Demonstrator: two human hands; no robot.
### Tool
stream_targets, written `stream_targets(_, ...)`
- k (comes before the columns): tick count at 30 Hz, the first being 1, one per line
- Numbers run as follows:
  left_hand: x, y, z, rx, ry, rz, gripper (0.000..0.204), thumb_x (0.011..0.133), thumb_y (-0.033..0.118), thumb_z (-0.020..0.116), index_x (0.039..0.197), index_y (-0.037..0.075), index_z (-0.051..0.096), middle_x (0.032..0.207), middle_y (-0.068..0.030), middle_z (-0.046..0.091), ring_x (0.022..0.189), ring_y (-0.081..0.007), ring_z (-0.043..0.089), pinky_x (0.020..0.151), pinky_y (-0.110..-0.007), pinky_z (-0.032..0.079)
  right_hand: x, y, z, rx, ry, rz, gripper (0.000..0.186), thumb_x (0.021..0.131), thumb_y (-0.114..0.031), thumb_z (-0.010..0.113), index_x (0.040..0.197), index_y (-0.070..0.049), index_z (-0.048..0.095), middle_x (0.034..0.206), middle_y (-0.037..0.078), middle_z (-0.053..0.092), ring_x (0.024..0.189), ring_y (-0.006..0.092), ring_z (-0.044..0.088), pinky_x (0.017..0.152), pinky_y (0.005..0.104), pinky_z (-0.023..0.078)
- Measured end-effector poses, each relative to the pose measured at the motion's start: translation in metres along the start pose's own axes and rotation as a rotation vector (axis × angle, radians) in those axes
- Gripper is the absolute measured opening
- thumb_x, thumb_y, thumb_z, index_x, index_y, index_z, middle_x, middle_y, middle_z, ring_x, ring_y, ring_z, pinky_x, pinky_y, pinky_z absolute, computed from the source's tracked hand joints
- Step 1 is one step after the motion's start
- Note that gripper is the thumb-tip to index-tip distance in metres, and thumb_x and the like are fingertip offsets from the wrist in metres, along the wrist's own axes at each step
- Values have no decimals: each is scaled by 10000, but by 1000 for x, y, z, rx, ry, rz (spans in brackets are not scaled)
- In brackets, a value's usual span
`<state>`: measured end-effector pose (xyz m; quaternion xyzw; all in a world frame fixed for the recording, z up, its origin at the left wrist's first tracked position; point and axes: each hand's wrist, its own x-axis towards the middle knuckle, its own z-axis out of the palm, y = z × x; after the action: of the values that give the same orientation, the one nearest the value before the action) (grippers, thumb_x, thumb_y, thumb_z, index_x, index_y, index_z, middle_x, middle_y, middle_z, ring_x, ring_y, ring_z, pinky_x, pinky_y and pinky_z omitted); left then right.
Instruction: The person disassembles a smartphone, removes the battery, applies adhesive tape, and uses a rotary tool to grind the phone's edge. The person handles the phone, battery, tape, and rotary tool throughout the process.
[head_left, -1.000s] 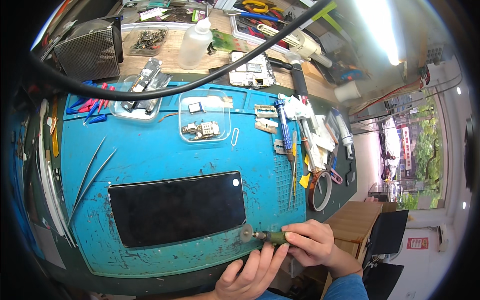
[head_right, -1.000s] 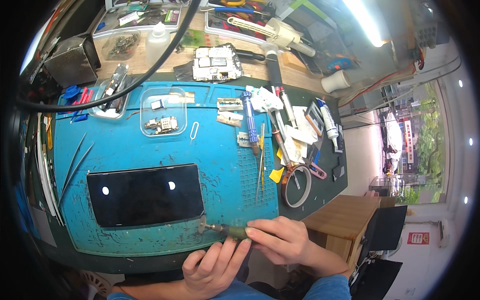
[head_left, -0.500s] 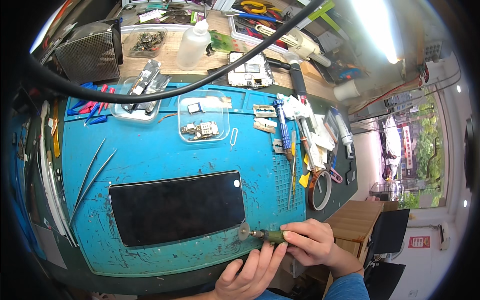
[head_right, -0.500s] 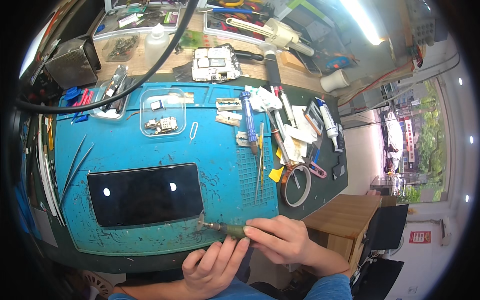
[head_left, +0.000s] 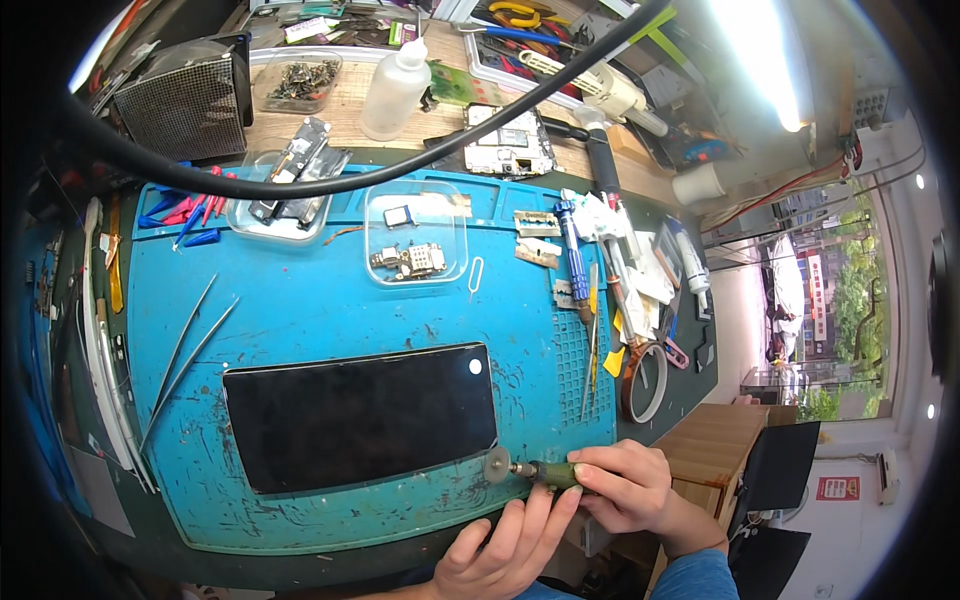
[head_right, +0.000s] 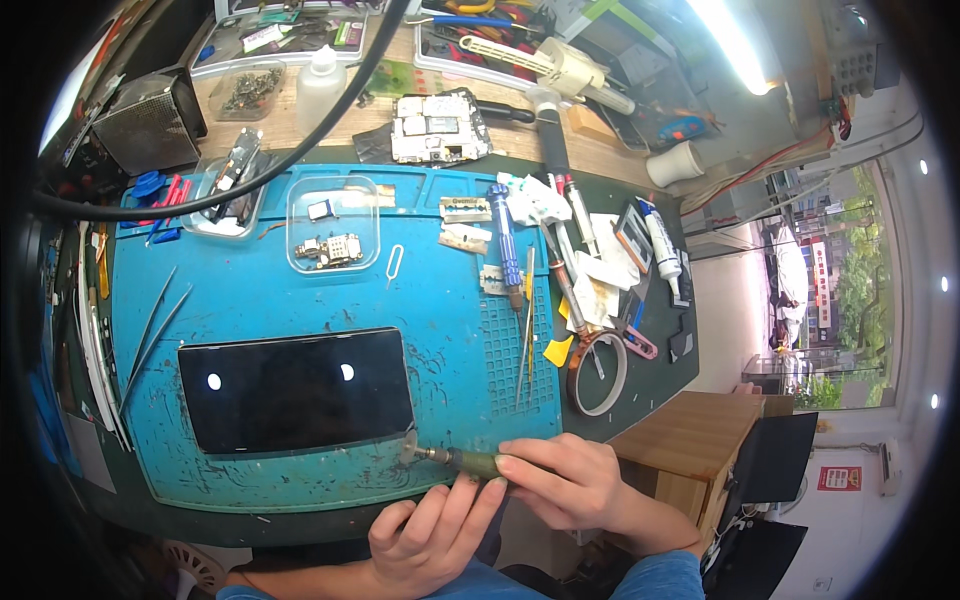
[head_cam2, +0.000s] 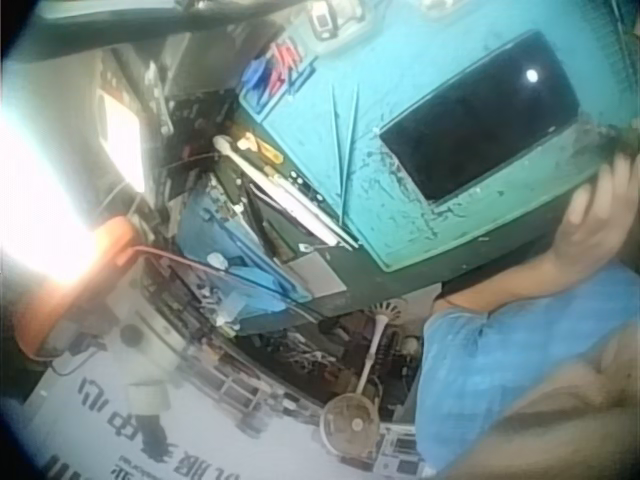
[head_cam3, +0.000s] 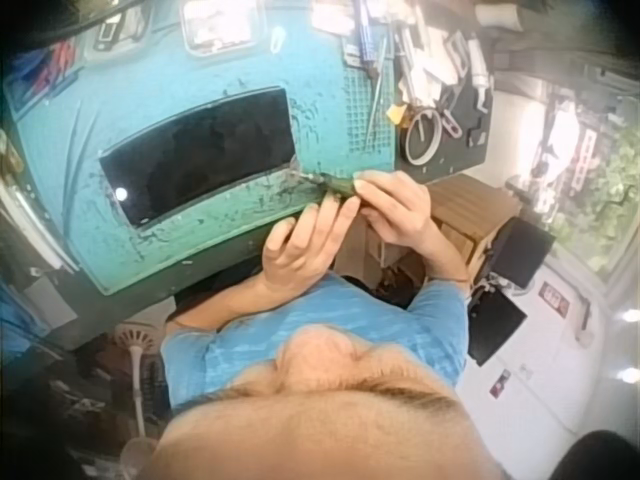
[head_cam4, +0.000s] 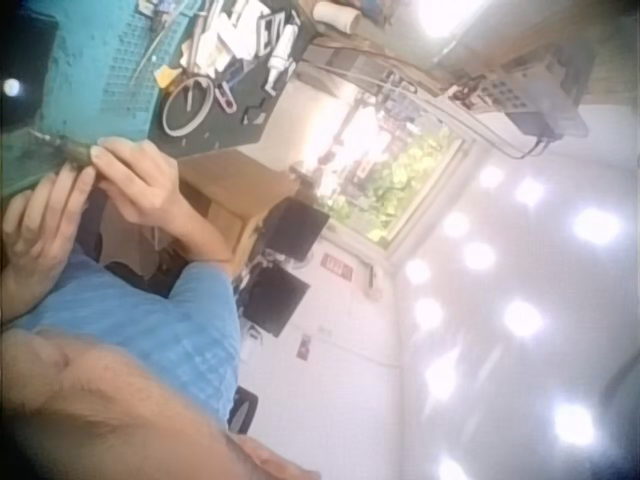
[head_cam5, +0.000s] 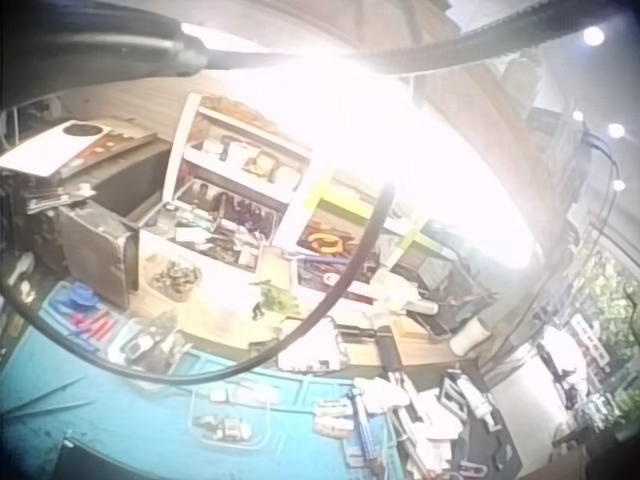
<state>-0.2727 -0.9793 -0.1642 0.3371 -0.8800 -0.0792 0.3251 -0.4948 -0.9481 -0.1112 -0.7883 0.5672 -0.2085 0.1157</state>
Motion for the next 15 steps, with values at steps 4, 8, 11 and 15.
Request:
stream_targets(4,1,1,0,1,-1,-6,360,1007,206,570,1316,215,755,1274,38,712,1151,-97,582,988,-313,376,-1,1,1,8,9,2,491,747,-106,859,1224,-73,752,1139,111,760,681,187,643,560,270,521)
stream_targets(8,1,1,-1,6,-9,-5,362,1006,211,570,1318,213,753,1271,39,714,1149,-97,582,989,-314,375,-1,0,1,9,9,14,489,750,-111,861,1225,-72,751,1136,110,761,679,185,644,559,269,522)
stream_targets(11,2,1,0,7,-6,-6,361,1006,213,569,1316,212,753,1270,39,715,1148,-96,581,990,-315,374,-1,-1,0,7,5,20,491,750,-112,863,1226,-74,752,1135,108,761,677,182,643,558,269,522)
stream_targets(15,-2,2,2,49,-42,4,360,984,267,628,1321,246,753,1246,96,714,1143,-76,539,968,-304,347,0,-2,0,-5,0,24,496,744,-105,863,1226,-75,753,1134,105,761,676,180,643,557,269,522)
